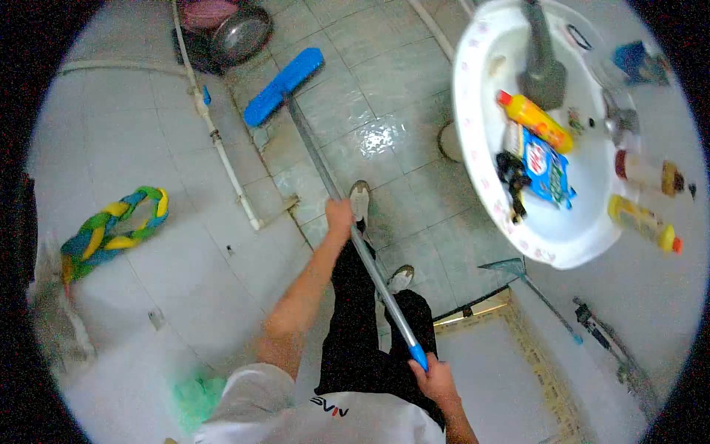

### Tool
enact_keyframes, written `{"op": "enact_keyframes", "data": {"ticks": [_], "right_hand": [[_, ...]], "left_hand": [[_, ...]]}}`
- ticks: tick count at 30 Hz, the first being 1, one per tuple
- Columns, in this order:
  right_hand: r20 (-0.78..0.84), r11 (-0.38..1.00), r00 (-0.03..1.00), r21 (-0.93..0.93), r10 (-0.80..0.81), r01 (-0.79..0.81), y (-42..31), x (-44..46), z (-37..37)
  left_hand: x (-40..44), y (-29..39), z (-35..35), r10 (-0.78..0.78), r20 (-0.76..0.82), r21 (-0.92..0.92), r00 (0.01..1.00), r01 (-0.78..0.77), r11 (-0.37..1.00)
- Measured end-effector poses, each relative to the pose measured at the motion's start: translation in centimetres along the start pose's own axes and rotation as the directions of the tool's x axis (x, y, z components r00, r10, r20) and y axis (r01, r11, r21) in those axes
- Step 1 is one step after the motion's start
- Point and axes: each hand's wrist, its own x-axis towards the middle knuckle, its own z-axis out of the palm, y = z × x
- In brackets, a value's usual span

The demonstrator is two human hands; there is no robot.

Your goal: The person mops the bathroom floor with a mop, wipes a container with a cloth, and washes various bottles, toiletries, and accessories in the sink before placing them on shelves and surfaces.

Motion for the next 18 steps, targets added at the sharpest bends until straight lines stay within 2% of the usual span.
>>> {"op": "enact_keyframes", "data": {"ticks": [1, 2, 3, 4, 5, 7, 8, 9, 10, 12, 14, 16, 18], "right_hand": [[-0.014, 1.0, 1.0, 0.007, -0.01, 0.01, 2.9, -2.1, 0.0], [-0.016, 0.999, 1.0, -0.038, 0.009, -0.01, 6.3, -4.5, 0.0], [-0.02, 0.996, 1.0, -0.086, 0.021, -0.022, 9.4, -6.8, 0.0], [-0.028, 0.997, 0.998, -0.065, 0.05, -0.052, 11.4, -9.2, -0.4], [-0.033, 0.996, 0.997, -0.042, 0.076, -0.077, 13.5, -11.7, -0.8], [-0.054, 0.996, 0.996, -0.057, 0.073, -0.076, 18.7, -16.0, -0.8], [-0.06, 0.996, 0.996, -0.059, 0.068, -0.071, 19.7, -18.0, -0.8], [-0.06, 0.981, 0.986, -0.11, 0.157, -0.162, 20.1, -20.1, -1.5], [-0.063, 0.955, 0.968, -0.162, 0.243, -0.25, 20.5, -21.8, -2.0], [-0.054, 0.958, 0.966, -0.124, 0.254, -0.259, 23.3, -24.5, -2.0], [-0.047, 0.959, 0.962, -0.075, 0.27, -0.273, 26.2, -26.2, -1.0], [-0.089, 0.99, 0.986, 0.002, 0.138, -0.138, 28.4, -26.5, 0.0], [-0.105, 0.989, 0.983, 0.042, 0.148, -0.144, 26.2, -25.0, 0.0]], "left_hand": [[-5.8, 2.9, 0.6, -0.194, -0.049, -0.135, 0.98, 0.186, 0.973], [-9.6, 2.3, 1.1, -0.191, -0.002, -0.115, 0.982, 0.19, 0.975], [-13.1, 1.0, 2.3, -0.223, -0.032, -0.115, 0.974, 0.218, 0.969], [-16.5, 0.3, 3.1, -0.166, -0.016, -0.161, 0.986, 0.161, 0.974], [-20.4, 0.4, 3.6, -0.253, 0.019, -0.156, 0.967, 0.252, 0.955], [-25.8, -2.8, 5.9, -0.282, -0.002, -0.069, 0.96, 0.281, 0.957], [-28.4, -4.2, 6.6, -0.258, 0.101, -0.194, 0.961, 0.273, 0.942], [-31.7, -2.9, 6.9, -0.273, 0.043, -0.141, 0.961, 0.276, 0.951], [-34.0, -3.6, 7.3, -0.242, 0.089, -0.154, 0.966, 0.253, 0.955], [-37.1, -5.9, 8.8, -0.48, 0.136, -0.049, 0.867, 0.49, 0.871], [-39.1, -13.2, 11.9, -0.397, 0.104, -0.055, 0.912, 0.404, 0.913], [-39.9, -14.3, 12.5, -0.327, 0.05, -0.019, 0.944, 0.328, 0.944], [-38.9, -15.1, 12.7, -0.336, 0.041, 0.027, 0.941, 0.335, 0.942]]}}
